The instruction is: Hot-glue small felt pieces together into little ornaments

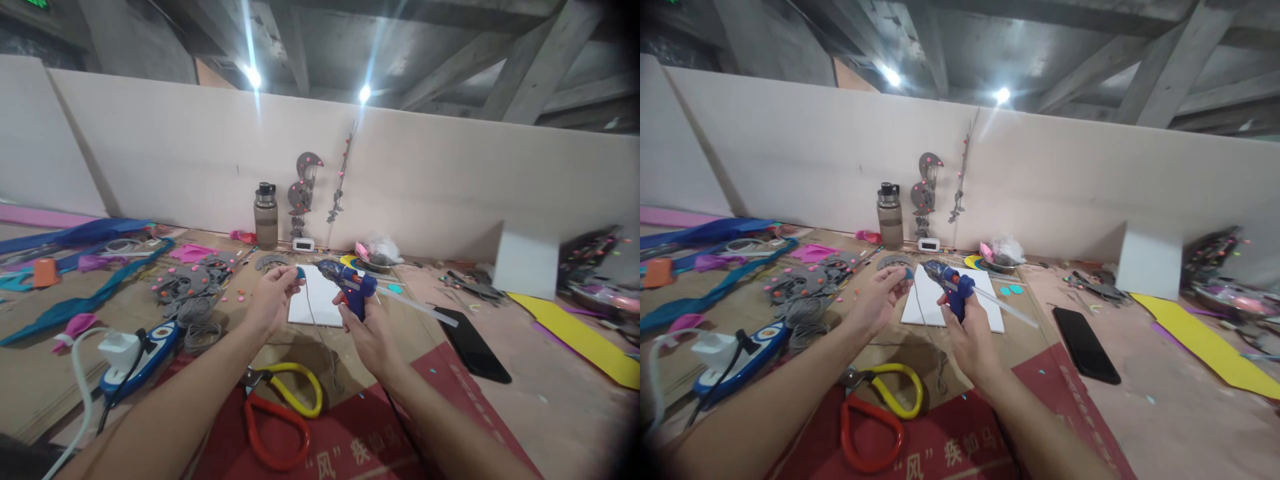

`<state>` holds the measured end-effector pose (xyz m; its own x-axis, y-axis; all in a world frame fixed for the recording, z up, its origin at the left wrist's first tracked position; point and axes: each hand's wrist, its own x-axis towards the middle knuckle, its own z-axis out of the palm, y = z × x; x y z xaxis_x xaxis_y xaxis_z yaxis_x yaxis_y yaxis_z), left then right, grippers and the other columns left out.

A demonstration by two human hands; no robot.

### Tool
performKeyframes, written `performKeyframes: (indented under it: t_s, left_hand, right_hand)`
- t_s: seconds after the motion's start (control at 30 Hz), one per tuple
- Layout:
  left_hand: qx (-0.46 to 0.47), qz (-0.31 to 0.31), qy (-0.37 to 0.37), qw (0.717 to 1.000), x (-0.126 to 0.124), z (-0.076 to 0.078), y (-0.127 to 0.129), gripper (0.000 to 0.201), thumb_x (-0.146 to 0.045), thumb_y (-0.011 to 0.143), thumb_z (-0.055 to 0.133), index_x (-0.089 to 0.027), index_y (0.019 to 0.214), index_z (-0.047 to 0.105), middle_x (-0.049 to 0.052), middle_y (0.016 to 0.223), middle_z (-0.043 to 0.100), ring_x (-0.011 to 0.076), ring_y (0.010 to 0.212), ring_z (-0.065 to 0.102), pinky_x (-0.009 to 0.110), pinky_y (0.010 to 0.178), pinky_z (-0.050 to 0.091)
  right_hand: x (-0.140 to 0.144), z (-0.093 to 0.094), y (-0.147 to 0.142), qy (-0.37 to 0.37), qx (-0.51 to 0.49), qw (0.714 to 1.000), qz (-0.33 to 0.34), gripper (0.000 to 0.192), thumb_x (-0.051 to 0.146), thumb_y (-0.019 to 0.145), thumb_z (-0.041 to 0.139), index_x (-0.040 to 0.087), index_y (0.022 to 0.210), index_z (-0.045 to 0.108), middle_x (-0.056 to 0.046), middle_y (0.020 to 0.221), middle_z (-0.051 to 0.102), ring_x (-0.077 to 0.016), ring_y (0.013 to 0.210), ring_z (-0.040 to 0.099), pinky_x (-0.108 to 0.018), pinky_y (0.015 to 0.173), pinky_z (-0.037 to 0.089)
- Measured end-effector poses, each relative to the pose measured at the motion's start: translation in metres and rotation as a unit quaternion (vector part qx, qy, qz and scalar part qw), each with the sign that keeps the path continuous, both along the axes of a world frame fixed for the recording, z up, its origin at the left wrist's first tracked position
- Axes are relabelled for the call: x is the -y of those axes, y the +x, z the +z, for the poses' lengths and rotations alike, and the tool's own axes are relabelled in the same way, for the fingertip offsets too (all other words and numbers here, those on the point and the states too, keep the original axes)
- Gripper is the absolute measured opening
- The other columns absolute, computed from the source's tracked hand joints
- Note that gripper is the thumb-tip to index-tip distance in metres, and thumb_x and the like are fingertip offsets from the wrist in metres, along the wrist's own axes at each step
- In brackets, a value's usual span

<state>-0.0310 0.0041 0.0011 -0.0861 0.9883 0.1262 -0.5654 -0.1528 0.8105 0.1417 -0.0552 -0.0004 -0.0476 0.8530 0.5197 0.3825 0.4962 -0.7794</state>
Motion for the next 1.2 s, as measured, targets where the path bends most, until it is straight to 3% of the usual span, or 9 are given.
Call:
performKeyframes:
  t_s: [0.13,0.3,0.7,1.2]
  left_hand:
    - [-0.065,0.029,0.055,0.996,0.002,0.0,0.0,0.021,-0.029,0.066,0.071,-0.014,0.078,0.062,0.001,0.075,0.063,0.011,0.069,0.059,0.024,0.065,0.043]
    - [-0.123,0.07,0.103,0.985,0.005,0.001,0.0,0.021,-0.032,0.073,0.066,-0.014,0.083,0.062,0.002,0.074,0.064,0.0121,0.069,0.06,0.025,0.067,0.044]
    - [-0.14,0.103,0.12,0.977,0.008,0.004,0.001,0.019,-0.031,0.074,0.064,-0.015,0.082,0.06,0.002,0.072,0.064,0.0133,0.068,0.06,0.026,0.067,0.045]
    - [-0.15,0.099,0.116,0.977,0.012,0.007,0.002,0.015,-0.029,0.073,0.065,-0.016,0.079,0.061,0.0,0.069,0.062,0.0116,0.063,0.057,0.025,0.064,0.043]
  right_hand:
    - [0.004,0.002,-0.002,-0.046,-0.011,0.999,0.015,0.017,0.029,0.085,0.048,0.018,0.098,0.053,-0.004,0.089,0.059,-0.012,0.067,0.052,-0.025,0.061,0.042]
    - [0.011,0.007,-0.005,-0.042,0.014,0.999,0.02,0.018,0.031,0.086,0.048,0.017,0.095,0.055,-0.003,0.083,0.059,-0.0128,0.069,0.052,-0.025,0.063,0.042]
    - [0.014,0.005,-0.007,0.026,0.045,0.999,0.017,0.015,0.029,0.086,0.047,0.019,0.094,0.056,-0.004,0.086,0.06,-0.0159,0.078,0.055,-0.029,0.074,0.044]
    - [0.016,0.004,-0.009,0.035,0.105,0.994,-0.023,0.024,0.032,0.088,0.044,0.018,0.105,0.055,-0.008,0.094,0.063,-0.0199,0.085,0.058,-0.033,0.078,0.046]
